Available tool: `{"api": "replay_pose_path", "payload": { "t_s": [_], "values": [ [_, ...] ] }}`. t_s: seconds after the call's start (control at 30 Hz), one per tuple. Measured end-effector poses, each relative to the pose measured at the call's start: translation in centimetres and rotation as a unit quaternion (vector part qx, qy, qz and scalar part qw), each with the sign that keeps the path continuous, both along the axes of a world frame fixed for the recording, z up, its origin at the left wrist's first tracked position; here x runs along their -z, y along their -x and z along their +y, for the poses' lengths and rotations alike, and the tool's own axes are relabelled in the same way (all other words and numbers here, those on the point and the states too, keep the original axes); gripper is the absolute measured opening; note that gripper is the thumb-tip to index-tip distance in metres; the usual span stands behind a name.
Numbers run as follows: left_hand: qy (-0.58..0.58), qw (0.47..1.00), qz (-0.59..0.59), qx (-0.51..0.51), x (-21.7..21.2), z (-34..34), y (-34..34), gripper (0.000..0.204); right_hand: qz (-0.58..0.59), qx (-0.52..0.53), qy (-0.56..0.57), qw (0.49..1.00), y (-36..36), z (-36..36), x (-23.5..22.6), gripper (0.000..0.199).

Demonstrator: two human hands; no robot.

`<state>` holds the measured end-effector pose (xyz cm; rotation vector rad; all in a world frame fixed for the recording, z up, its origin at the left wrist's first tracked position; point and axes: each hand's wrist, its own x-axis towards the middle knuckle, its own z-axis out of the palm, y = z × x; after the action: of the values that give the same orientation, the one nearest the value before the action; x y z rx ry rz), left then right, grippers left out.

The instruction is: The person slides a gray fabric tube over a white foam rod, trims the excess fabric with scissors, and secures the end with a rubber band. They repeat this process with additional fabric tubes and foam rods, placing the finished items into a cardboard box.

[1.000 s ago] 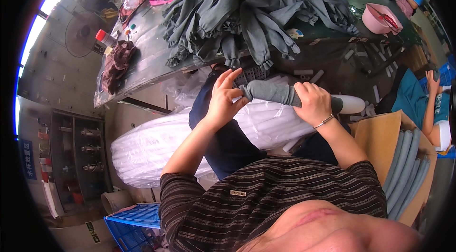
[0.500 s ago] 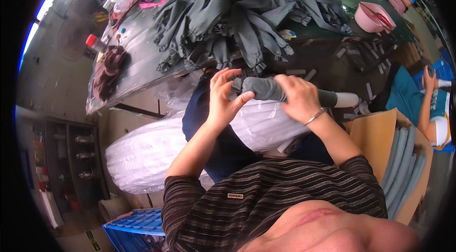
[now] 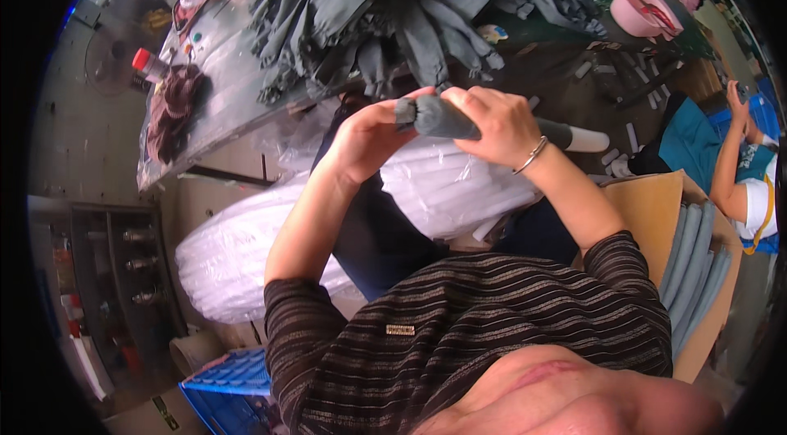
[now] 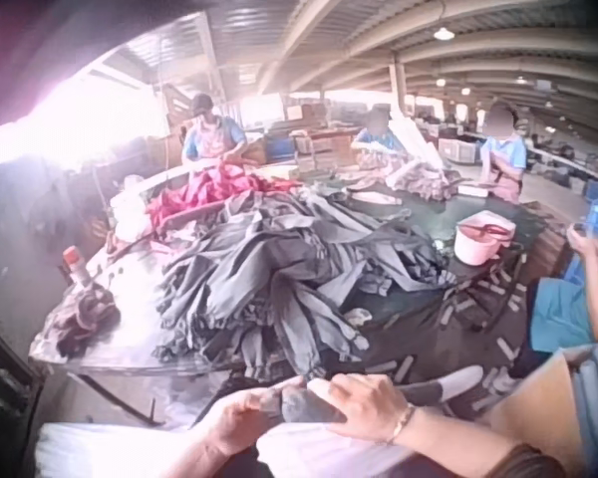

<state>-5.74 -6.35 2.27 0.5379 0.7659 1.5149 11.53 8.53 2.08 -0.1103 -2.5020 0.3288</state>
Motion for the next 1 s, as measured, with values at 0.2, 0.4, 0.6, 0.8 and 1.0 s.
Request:
{"api": "replay_pose_path", "payload": {
  "t_s": [0.2,0.4,0.6,0.8,1.0],
  "values": [
    [-0.019,0.983,0.175,-0.053,2.5,0.5,0.2,0.020,-0.010,-0.029,-0.055,0.998,-1.3,-0.1,0.4,0.070],
    [-0.146,0.730,0.634,-0.209,2.0,1.5,0.8,0.025,-0.089,-0.008,-0.035,0.995,-1.2,-0.3,0.7,0.066],
    [-0.155,0.763,0.606,-0.162,0.5,1.2,0.1,0.026,-0.124,-0.052,0.064,0.989,-1.0,0.1,0.8,0.056],
    [-0.159,0.758,0.581,-0.250,0.5,1.3,-0.4,0.014,-0.056,-0.005,0.049,0.997,-0.9,0.3,0.4,0.053],
    [-0.188,0.661,0.659,-0.306,-0.4,2.2,-2.7,0.015,0.003,0.038,0.011,0.999,1.4,-2.0,-1.5,0.044]
  ]
}}
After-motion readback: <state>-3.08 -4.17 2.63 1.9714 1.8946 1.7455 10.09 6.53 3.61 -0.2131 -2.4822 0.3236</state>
